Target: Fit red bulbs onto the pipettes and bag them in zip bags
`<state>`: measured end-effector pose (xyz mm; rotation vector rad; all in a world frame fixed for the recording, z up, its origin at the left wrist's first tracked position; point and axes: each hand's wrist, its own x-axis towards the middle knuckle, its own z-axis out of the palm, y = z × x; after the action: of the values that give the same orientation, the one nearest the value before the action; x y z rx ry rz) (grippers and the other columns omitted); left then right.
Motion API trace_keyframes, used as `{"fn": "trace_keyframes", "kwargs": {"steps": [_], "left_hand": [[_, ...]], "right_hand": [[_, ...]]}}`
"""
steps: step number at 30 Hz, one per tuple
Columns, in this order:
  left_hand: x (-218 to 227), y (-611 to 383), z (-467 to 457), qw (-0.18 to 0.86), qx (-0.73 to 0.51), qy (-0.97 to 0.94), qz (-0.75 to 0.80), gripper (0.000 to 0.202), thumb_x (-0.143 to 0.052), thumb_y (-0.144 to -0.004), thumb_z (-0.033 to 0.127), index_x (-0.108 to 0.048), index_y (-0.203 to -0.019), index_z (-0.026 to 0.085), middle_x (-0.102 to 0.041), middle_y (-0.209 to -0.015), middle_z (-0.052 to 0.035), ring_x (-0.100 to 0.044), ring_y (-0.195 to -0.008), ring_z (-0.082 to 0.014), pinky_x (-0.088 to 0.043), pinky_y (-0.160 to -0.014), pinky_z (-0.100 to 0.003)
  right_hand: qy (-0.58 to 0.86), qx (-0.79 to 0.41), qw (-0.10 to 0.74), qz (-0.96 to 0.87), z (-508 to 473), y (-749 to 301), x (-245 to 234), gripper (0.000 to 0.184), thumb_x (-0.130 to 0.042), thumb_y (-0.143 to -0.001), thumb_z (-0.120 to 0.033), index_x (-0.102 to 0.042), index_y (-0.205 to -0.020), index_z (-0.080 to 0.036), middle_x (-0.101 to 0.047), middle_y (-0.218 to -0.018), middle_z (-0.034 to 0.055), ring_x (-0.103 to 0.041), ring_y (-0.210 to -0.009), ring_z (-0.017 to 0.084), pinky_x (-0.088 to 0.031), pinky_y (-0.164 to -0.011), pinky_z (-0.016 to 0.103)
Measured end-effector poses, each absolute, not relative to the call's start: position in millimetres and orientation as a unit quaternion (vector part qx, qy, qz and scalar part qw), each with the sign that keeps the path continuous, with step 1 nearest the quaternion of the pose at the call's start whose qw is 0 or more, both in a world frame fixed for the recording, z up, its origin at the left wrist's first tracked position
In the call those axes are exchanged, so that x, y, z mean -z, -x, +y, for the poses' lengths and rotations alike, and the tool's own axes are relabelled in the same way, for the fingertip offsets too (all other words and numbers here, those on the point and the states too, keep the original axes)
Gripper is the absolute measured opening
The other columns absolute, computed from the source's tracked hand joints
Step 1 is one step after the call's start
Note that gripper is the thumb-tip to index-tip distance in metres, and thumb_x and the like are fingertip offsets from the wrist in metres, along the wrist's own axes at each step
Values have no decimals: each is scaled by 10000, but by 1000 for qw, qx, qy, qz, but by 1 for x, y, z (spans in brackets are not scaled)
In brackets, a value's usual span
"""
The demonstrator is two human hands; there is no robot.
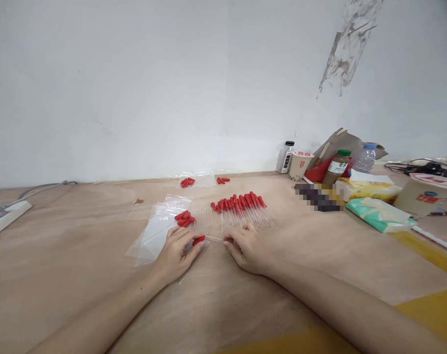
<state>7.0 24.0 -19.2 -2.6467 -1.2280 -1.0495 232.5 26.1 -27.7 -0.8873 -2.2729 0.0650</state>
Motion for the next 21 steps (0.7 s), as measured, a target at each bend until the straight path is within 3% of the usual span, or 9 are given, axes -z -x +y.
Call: {"fn": "trace_keyframes", "kwargs": {"steps": [9, 21], "left_hand": [[20, -4, 25, 17, 343, 868, -359, 105, -486, -866, 255, -578, -886, 210, -636, -804, -7, -561, -774, -156, -349, -794, -332], [15, -6, 23, -19, 303, 903, -303, 150, -458, -880, 265, -600, -872, 216, -645, -778, -13, -556, -720, -148, -349, -794, -341]], "right_hand": [[342, -67, 327, -878, 27, -236, 24, 128, -444, -860, -183, -558, -804, -184, -634, -754, -16, -527, -681, 106, -219, -716, 284], [324, 21, 316, -892, 27, -238, 27, 163, -459, -837, -153, -615, -824, -196, -635, -764, 10, -506, -676, 109, -196, -678, 299]]}}
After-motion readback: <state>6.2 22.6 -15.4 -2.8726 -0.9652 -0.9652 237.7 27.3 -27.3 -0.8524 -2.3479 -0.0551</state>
